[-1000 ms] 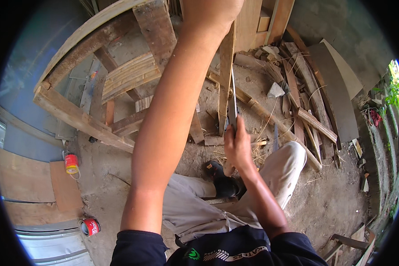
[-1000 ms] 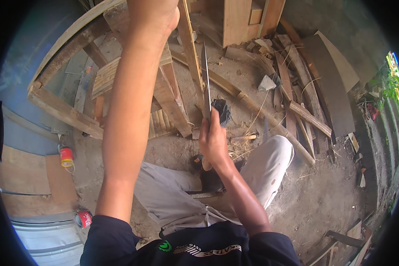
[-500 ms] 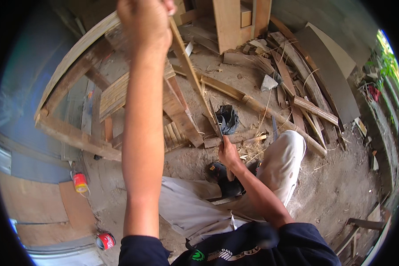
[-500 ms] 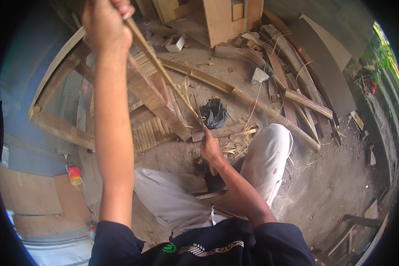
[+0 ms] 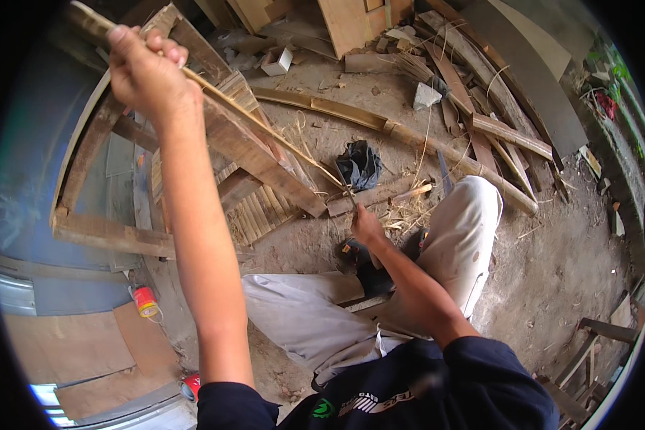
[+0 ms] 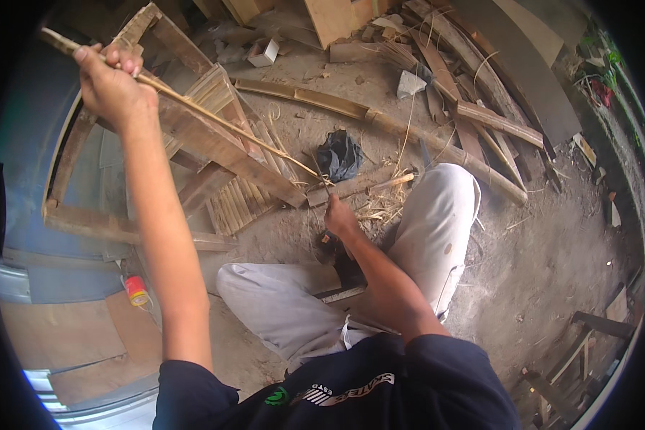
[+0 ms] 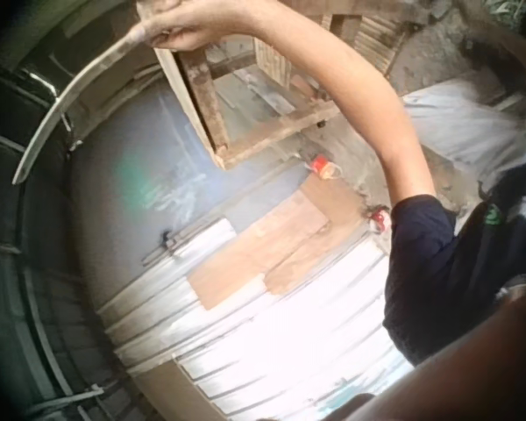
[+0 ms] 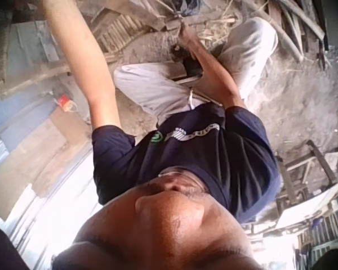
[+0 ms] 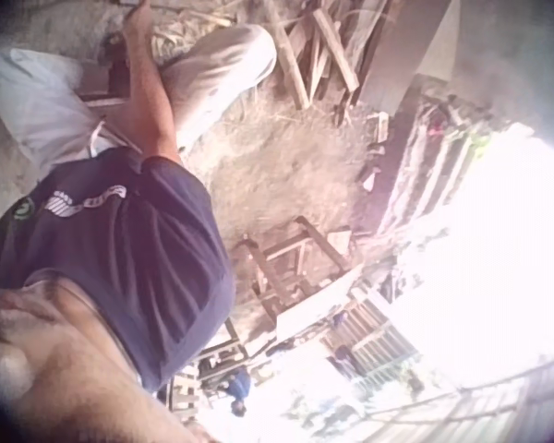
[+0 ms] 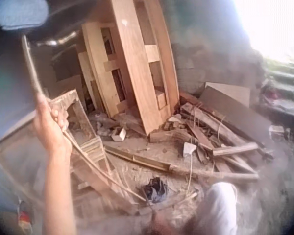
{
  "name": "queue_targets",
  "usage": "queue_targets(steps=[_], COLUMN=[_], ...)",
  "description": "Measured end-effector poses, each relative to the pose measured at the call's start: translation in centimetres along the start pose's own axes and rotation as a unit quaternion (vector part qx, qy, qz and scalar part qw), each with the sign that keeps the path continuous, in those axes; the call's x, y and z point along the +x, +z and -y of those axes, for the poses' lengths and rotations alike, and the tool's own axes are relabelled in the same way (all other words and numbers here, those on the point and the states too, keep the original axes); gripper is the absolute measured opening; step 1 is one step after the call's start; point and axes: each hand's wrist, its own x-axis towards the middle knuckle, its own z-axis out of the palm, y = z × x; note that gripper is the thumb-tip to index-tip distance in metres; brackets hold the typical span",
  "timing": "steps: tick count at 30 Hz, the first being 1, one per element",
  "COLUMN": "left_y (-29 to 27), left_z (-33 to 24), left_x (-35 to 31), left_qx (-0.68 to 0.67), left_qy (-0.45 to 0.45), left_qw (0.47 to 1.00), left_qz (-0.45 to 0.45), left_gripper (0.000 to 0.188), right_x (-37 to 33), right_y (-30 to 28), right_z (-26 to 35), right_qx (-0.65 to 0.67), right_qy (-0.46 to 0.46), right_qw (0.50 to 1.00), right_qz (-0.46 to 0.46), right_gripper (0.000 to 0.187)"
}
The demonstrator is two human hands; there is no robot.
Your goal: The person sits on the floor and uses a knife to shave and split a long piece of bamboo into thin strips. They repeatedly scrape the bamboo to thin it and then split it lengthwise.
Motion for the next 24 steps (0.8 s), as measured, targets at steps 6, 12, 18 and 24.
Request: queue_targets(steps=[6, 12, 18, 24], left_y=[-0.4, 1.1, 1.8, 2.0], left_z=[-0.4, 0.5, 2.2, 3.7], left_x=[-0.1, -0.1, -0.5, -2.5], left_qx=[0.022, 0.017, -0.024, 0.005], left_qy=[-0.013, 0.005, 0.028, -0.027], left_qw=[1.000, 1.000, 0.997, 0.999], left_qz=[-0.014, 0.021, 0.068, 0.044], left_gripper=[0.032, 0.024, 0.025, 0.021], right_x=[0.8, 2.2, 3.1, 2.6], right_y=[1.2, 3.1, 3.6, 2.5], right_z=[-1.6, -7.4, -9.8, -7.6], right_qx=[0.063, -0.011, -0.129, 0.002], right_qy=[-0.061, 0.035, 0.029, 0.089], right_qw=[0.996, 0.994, 0.973, 0.989], right_qz=[0.032, 0.100, 0.189, 0.114], right_gripper=[0.020, 0.024, 0.028, 0.023])
